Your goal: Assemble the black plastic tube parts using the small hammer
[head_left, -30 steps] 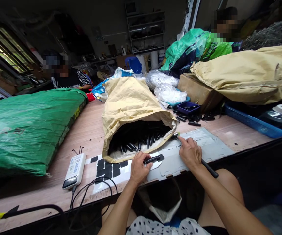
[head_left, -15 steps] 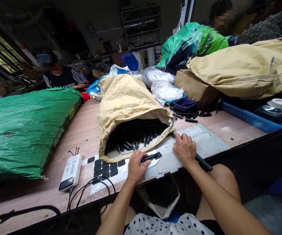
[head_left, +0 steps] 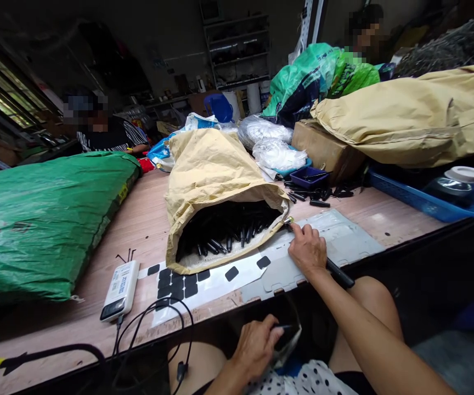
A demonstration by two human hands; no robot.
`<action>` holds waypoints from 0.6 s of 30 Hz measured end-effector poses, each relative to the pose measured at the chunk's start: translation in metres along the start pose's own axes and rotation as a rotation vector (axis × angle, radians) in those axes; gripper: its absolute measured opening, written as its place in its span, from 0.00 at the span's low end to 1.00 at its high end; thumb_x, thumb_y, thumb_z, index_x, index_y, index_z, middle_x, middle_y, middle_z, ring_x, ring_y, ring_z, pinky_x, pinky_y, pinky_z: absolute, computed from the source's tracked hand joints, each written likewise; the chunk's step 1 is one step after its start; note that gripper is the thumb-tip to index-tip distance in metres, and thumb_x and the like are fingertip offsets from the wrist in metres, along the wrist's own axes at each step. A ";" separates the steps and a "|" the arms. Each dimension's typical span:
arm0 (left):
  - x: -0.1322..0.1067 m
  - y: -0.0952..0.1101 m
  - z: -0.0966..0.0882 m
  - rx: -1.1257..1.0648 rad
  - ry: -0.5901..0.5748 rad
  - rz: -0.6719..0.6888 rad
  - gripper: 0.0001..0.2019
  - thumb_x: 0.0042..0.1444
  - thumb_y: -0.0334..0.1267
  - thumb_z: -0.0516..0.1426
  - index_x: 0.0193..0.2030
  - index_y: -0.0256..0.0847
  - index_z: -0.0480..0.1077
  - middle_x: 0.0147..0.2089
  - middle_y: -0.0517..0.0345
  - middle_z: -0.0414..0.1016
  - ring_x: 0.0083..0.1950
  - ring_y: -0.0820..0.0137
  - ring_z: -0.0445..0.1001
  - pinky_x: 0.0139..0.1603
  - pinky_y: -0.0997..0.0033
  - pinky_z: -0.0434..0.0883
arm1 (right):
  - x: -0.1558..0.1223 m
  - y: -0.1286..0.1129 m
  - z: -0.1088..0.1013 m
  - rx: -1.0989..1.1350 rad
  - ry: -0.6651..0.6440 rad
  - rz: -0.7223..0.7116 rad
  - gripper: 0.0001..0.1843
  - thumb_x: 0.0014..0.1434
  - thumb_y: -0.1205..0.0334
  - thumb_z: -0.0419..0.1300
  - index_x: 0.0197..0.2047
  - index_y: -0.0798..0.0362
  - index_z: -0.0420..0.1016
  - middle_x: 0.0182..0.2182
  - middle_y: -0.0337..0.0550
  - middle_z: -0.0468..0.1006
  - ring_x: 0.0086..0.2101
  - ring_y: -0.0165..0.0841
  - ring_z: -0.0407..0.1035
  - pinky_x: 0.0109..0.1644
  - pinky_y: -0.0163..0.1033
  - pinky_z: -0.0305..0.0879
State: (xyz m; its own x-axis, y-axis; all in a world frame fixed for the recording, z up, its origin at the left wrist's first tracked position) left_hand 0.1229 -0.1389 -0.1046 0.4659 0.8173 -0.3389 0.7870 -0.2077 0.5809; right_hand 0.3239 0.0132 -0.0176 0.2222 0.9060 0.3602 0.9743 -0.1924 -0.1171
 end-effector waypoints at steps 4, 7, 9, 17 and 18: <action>0.007 -0.037 0.017 -0.008 -0.086 -0.286 0.25 0.70 0.53 0.44 0.50 0.41 0.77 0.48 0.45 0.81 0.49 0.55 0.79 0.49 0.61 0.70 | 0.000 0.000 0.000 0.006 -0.003 0.006 0.22 0.63 0.65 0.55 0.60 0.48 0.71 0.43 0.49 0.70 0.43 0.41 0.62 0.40 0.43 0.51; 0.008 -0.012 -0.002 -0.031 -0.098 -0.157 0.20 0.64 0.51 0.53 0.55 0.44 0.77 0.44 0.49 0.82 0.46 0.57 0.79 0.46 0.63 0.70 | 0.000 0.000 0.000 0.004 -0.001 0.005 0.22 0.63 0.65 0.55 0.60 0.48 0.72 0.43 0.49 0.70 0.43 0.41 0.62 0.40 0.43 0.51; 0.008 0.014 -0.027 -0.071 -0.059 -0.024 0.16 0.62 0.50 0.56 0.50 0.48 0.79 0.36 0.56 0.81 0.39 0.61 0.78 0.40 0.67 0.67 | 0.000 0.000 0.000 0.003 -0.001 0.003 0.22 0.63 0.65 0.55 0.60 0.48 0.72 0.43 0.49 0.71 0.43 0.41 0.62 0.40 0.43 0.51; 0.056 0.008 -0.184 -0.143 0.743 -0.316 0.17 0.63 0.53 0.54 0.37 0.45 0.78 0.27 0.61 0.74 0.29 0.69 0.71 0.32 0.71 0.59 | 0.001 -0.001 0.001 0.004 -0.013 0.003 0.22 0.63 0.65 0.55 0.60 0.48 0.71 0.43 0.50 0.70 0.44 0.42 0.62 0.41 0.43 0.51; 0.064 0.004 -0.194 -0.084 0.775 -0.365 0.15 0.62 0.53 0.56 0.37 0.45 0.78 0.30 0.59 0.76 0.32 0.67 0.73 0.32 0.70 0.58 | 0.001 -0.001 0.001 0.002 -0.014 0.003 0.22 0.63 0.65 0.55 0.60 0.48 0.71 0.43 0.50 0.70 0.44 0.42 0.62 0.41 0.43 0.51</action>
State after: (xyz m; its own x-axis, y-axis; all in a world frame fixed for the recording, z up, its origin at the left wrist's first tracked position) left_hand 0.0774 0.0169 0.0189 -0.2416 0.9680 0.0680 0.7871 0.1545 0.5971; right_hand 0.3233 0.0144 -0.0180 0.2241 0.9108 0.3467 0.9737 -0.1941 -0.1195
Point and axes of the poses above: each hand's wrist, its own x-axis towards the middle knuckle, its own z-axis out of the palm, y = z × x, the point moved 6 cm from there along x, towards the middle knuckle
